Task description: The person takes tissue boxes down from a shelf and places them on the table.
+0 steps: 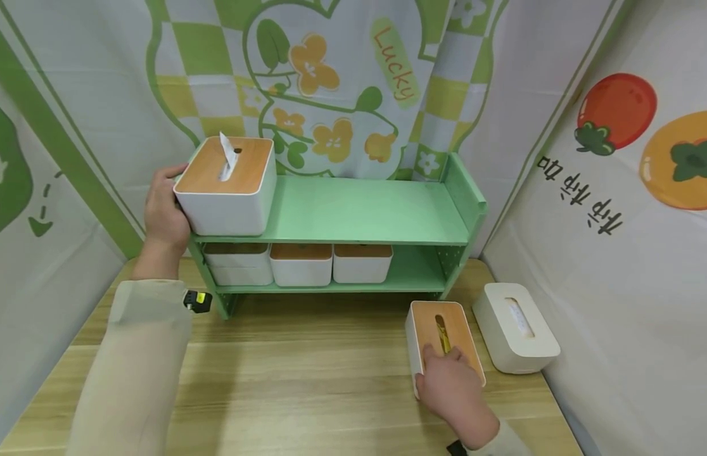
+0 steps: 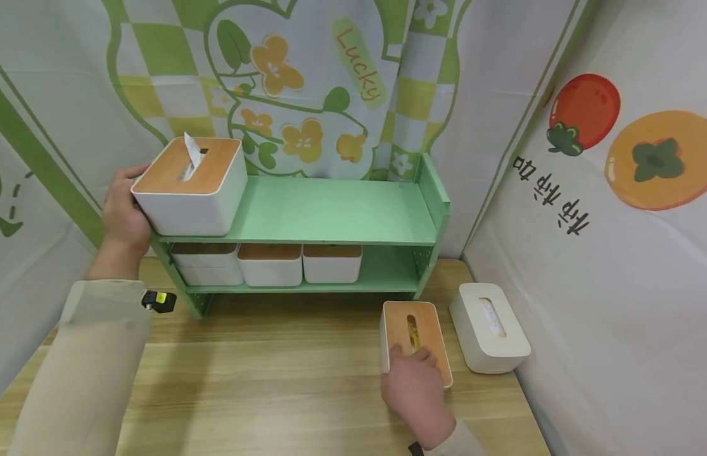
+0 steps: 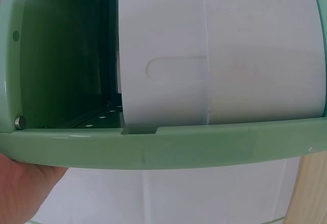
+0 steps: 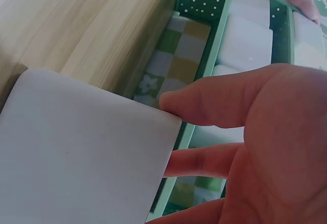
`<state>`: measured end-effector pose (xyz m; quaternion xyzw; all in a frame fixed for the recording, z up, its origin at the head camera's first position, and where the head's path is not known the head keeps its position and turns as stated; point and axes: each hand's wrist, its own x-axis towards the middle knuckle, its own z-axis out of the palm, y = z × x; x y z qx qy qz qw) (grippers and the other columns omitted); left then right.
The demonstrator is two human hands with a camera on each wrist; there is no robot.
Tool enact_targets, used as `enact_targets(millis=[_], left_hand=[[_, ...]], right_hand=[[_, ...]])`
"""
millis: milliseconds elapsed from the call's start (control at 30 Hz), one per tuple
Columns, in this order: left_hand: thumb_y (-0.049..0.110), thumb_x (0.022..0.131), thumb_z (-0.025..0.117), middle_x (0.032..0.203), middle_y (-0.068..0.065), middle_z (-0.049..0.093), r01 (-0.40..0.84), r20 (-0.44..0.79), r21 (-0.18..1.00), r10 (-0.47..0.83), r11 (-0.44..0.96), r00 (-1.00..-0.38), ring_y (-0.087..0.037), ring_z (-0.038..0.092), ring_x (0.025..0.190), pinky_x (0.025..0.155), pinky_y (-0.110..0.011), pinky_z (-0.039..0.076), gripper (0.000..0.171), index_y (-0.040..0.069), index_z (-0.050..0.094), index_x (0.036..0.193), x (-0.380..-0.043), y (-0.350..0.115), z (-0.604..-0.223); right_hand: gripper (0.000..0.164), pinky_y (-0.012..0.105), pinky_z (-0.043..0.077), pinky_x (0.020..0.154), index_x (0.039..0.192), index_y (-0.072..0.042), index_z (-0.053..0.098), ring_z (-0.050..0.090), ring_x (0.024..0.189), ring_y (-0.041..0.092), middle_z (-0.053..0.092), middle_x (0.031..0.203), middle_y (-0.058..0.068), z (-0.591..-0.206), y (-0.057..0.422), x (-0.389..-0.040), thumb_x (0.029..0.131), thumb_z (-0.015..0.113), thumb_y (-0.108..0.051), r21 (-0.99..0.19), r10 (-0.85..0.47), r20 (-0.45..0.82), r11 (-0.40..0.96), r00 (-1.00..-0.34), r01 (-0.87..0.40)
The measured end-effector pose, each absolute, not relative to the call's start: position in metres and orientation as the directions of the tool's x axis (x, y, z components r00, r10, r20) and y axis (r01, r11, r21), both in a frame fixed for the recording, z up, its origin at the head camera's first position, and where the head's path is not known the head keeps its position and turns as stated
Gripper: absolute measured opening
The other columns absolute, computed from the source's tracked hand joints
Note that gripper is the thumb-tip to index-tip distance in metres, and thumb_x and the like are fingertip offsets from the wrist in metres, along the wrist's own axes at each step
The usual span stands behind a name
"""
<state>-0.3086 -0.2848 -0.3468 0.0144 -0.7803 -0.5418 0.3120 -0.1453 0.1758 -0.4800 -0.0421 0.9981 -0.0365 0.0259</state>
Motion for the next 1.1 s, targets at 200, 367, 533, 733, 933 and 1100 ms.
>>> enact_targets(millis=[200, 367, 533, 733, 933, 1100], left_hand=[[0.033, 0.103, 0.018, 0.144, -0.006, 0.050, 0.310, 0.467, 0.856, -0.362, 0.413, -0.806, -0.011, 0.041, 0.129, 0.105, -0.027, 0.028, 0.054, 0.012, 0.053, 0.138, -0.308, -0.285, -0.347], [0.033, 0.104, 0.018, 0.144, -0.006, 0.050, 0.312, 0.471, 0.854, -0.364, 0.416, -0.803, -0.010, 0.041, 0.129, 0.105, -0.026, 0.027, 0.054, 0.011, 0.054, 0.138, -0.309, -0.285, -0.348], [0.031, 0.104, 0.018, 0.144, -0.007, 0.050, 0.326, 0.480, 0.853, -0.365, 0.408, -0.798, -0.009, 0.041, 0.128, 0.105, -0.026, 0.027, 0.053, 0.010, 0.054, 0.138, -0.309, -0.285, -0.348], [0.029, 0.104, 0.018, 0.144, -0.006, 0.051, 0.342, 0.490, 0.851, -0.368, 0.397, -0.790, -0.009, 0.041, 0.127, 0.105, -0.025, 0.027, 0.053, 0.011, 0.055, 0.138, -0.308, -0.285, -0.348], [0.029, 0.104, 0.020, 0.144, -0.006, 0.051, 0.360, 0.495, 0.853, -0.367, 0.379, -0.788, -0.009, 0.042, 0.127, 0.105, -0.025, 0.028, 0.051, 0.013, 0.056, 0.137, -0.309, -0.285, -0.348], [0.030, 0.104, 0.020, 0.143, -0.005, 0.051, 0.359, 0.493, 0.855, -0.371, 0.374, -0.787, -0.009, 0.042, 0.127, 0.105, -0.026, 0.028, 0.051, 0.012, 0.056, 0.136, -0.309, -0.285, -0.349]], right_hand=[[0.044, 0.050, 0.045, 0.048, 0.121, -0.005, 0.061, 0.055, 0.087, 0.047, 0.051, 0.097, 0.039, -0.482, 0.189, -0.148, 0.085, 0.071, -0.029, -0.083, -0.074, -0.048, 0.994, -0.996, -0.070], [0.040, 0.051, 0.045, 0.048, 0.118, -0.006, 0.061, 0.054, 0.086, 0.047, 0.052, 0.091, 0.036, -0.484, 0.201, -0.151, 0.086, 0.070, -0.029, -0.085, -0.063, -0.047, 0.995, -0.997, -0.059], [0.036, 0.051, 0.044, 0.048, 0.114, -0.004, 0.059, 0.052, 0.085, 0.045, 0.049, 0.089, 0.033, -0.484, 0.212, -0.154, 0.086, 0.068, -0.027, -0.089, -0.051, -0.051, 0.995, -0.997, -0.046], [0.036, 0.050, 0.043, 0.047, 0.115, -0.004, 0.059, 0.050, 0.087, 0.045, 0.049, 0.093, 0.034, -0.483, 0.220, -0.155, 0.086, 0.066, -0.025, -0.106, -0.053, -0.055, 0.993, -0.997, -0.047], [0.037, 0.050, 0.044, 0.049, 0.118, -0.004, 0.060, 0.051, 0.094, 0.048, 0.050, 0.101, 0.038, -0.481, 0.225, -0.155, 0.086, 0.066, -0.022, -0.127, -0.052, -0.052, 0.991, -0.997, -0.045], [0.039, 0.051, 0.044, 0.050, 0.120, -0.004, 0.060, 0.050, 0.099, 0.051, 0.050, 0.105, 0.041, -0.483, 0.229, -0.155, 0.086, 0.064, -0.022, -0.134, -0.046, -0.048, 0.990, -0.998, -0.039]])
